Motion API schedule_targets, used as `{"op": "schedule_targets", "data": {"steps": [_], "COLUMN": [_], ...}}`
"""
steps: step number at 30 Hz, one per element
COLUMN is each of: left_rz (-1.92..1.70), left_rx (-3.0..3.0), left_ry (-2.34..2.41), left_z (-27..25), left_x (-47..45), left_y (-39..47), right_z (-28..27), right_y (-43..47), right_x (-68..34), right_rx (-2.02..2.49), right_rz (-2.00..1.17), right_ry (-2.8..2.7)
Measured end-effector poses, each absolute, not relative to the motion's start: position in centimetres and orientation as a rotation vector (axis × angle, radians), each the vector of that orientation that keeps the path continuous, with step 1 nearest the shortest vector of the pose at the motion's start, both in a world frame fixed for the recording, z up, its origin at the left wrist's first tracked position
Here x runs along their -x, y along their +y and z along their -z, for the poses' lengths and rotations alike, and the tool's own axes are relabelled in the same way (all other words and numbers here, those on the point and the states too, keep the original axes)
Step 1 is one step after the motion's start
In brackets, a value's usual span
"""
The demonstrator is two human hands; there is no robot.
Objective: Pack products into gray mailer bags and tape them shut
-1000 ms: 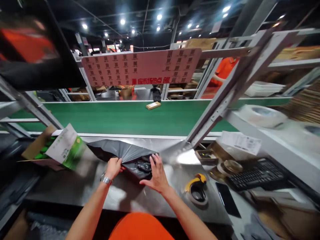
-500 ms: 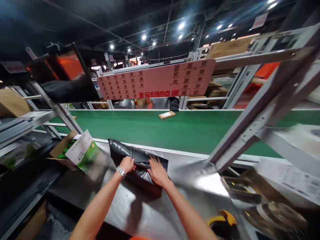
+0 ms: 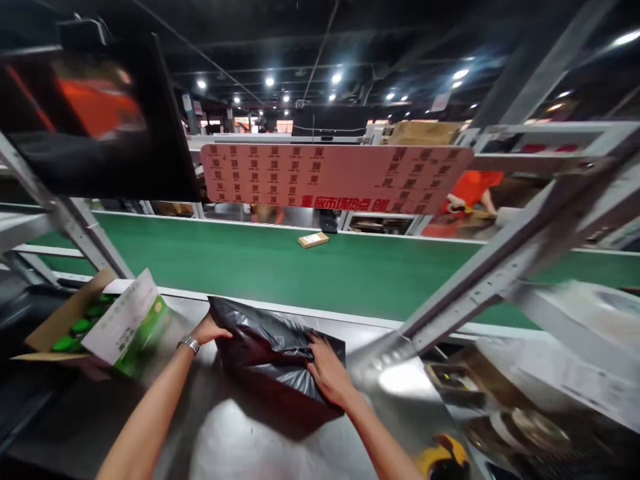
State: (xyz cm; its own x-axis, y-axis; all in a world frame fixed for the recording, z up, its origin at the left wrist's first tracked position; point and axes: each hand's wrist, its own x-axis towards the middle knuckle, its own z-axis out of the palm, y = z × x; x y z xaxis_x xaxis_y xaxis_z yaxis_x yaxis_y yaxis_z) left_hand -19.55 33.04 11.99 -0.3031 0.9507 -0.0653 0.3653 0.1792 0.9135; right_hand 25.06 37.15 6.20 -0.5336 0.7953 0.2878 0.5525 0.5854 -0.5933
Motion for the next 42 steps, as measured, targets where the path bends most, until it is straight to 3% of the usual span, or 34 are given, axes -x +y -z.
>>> {"op": "schedule_targets", "data": {"steps": [7, 19, 26, 32, 42], "left_rz": [-1.077, -1.032, -1.109, -1.150, -1.188], "left_rx": [-1.459, -1.560, -1.707, -1.832, -1.690], "left_ry": [1.400, 1.169, 1.307, 1.589, 1.576], "left_z": [-9.7, -7.6, -7.1, -5.7, -7.8], "left_x": [17.9, 17.8, 17.6, 17.1, 17.3], "left_y": [37.2, 39.4, 35.0, 28.7, 24.0], "right_z": [-6.8, -4.4, -4.8, -6.7, -8.1], "right_y": [35.0, 26.3, 26.4, 29.2, 30.4], "right_x": [-25.1, -23.2, -22.4, -22.9, -19.0], "right_rx": [1.157, 1.359, 1.449, 1.174, 1.299], "right_rz": [-0.588, -0.263, -0.316, -0.518, -0.213], "right_ry": [-2.158, -1.912, -2.032, -2.421, -2.641]}}
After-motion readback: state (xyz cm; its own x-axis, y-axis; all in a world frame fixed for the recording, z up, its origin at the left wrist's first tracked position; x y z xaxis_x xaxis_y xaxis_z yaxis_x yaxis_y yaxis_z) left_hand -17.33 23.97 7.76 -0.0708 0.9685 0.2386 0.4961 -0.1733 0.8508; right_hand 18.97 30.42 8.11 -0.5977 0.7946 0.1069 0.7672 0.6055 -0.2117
